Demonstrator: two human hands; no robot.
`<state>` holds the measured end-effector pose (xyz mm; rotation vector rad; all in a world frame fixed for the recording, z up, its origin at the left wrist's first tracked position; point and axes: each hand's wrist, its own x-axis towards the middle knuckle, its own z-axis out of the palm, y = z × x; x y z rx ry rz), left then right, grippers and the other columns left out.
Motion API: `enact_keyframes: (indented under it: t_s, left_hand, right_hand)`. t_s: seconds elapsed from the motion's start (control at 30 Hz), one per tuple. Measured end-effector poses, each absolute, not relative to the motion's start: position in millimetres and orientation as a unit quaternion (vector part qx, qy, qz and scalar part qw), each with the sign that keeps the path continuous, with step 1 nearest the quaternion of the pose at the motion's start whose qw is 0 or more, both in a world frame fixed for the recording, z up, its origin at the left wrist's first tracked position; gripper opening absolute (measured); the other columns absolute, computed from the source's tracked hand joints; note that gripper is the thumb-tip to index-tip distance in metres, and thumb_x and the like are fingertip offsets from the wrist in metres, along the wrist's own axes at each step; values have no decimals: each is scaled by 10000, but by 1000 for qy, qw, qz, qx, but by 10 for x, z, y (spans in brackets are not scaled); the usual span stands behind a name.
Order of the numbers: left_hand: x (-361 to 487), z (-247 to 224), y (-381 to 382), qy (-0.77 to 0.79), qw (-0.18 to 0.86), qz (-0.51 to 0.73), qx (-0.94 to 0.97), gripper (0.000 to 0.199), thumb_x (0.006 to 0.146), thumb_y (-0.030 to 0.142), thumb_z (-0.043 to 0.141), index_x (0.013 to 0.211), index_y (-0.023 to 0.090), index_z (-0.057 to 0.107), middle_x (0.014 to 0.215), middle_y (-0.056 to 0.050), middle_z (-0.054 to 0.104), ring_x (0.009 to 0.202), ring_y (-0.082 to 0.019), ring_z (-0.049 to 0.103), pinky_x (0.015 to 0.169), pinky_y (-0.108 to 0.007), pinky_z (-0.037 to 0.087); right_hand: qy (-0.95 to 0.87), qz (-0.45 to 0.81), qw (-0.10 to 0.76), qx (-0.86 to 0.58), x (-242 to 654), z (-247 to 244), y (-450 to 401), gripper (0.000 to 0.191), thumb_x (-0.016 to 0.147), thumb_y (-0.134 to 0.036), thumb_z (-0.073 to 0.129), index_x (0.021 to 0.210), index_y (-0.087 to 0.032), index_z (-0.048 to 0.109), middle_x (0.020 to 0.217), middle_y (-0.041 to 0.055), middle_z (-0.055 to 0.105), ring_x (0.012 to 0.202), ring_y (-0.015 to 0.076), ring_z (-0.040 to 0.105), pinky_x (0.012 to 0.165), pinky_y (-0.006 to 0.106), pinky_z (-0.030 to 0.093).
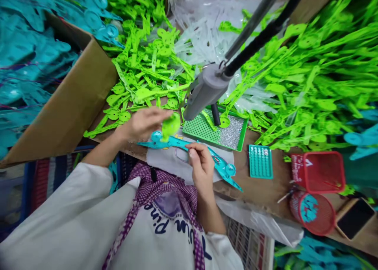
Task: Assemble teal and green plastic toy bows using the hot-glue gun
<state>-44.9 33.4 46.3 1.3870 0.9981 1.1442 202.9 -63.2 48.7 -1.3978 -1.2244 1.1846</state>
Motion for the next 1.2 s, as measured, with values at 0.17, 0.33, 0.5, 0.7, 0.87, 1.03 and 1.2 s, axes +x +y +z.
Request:
enact_keyframes:
  t_s: [0.17, 0.33, 0.5, 0.7, 0.87, 1.03, 1.2]
  left_hand:
    - [-587, 218, -269, 348, 417, 288, 789, 452, 839, 49, 597, 1196, 303, 711, 1092, -69, 717, 858, -188, 654, 844, -296, 502]
    - [-716, -99, -281, 357, 365, 262, 819, 465, 866, 83, 561, 1250, 316, 681, 1079, -66, 701, 861, -195, 633, 828, -286, 456]
    - [-735, -235, -341, 368, 336, 206, 842, 410, 944, 151, 495, 1298, 270, 663, 1193, -123, 667, 1035, -239, 623, 909, -340, 444]
    - [-756, -217, -522, 361, 341, 182, 849, 462, 992, 176, 455, 1433, 265, 556, 1235, -129, 641, 1099, -235, 602, 962, -355, 472]
    - [-846, -76, -386, 362, 303, 144, 870, 560, 966, 69, 425, 1493, 250, 480, 1289, -129, 615, 1154, -224, 583, 1000, -345, 465]
    - [-826, -45, -159, 345, 307, 103, 881, 469, 975, 85, 437, 1383, 260, 592, 1207, -94, 641, 1100, -208, 616, 962, -322, 472]
    - [-835, -74, -337, 460, 303, 201, 810, 325, 1015, 215, 469, 1293, 216, 638, 1195, -100, 616, 1075, -201, 627, 950, -335, 507]
  right_hand:
    - [-567, 461, 382, -566, 1822, 373, -415, 284, 903, -497, 593, 924, -222, 665, 697, 7, 653, 568, 136, 522, 535, 263, 403]
    - [-776, 356, 83, -515, 1396, 323, 52, 261, 964, -290, 507, 1068, -223, 737, 918, 85, 767, 795, 225, 689, 750, 340, 486]
    - [-815, 271, -82, -506, 807, 234, 511, 345, 993, -262, 432, 1158, -197, 728, 1108, 174, 756, 1012, 312, 705, 826, 403, 497]
    - [-794, 251, -7, -553, 590, 275, 870, 337, 1000, -288, 430, 1153, -166, 705, 1161, 172, 734, 1074, 315, 679, 852, 389, 484]
    - [-778, 274, 61, -561, 1184, 209, 277, 315, 1017, -303, 402, 1090, -190, 687, 1010, 118, 763, 924, 276, 709, 774, 341, 466]
    - [-753, 358, 118, -539, 1522, -90, -213, 286, 1000, -283, 441, 1103, -201, 695, 1082, 101, 775, 938, 242, 721, 808, 332, 508]
    - [-745, 357, 180, -533, 1563, -247, -381, 319, 1008, -331, 434, 1159, -202, 684, 1185, 116, 755, 1048, 264, 722, 875, 386, 555]
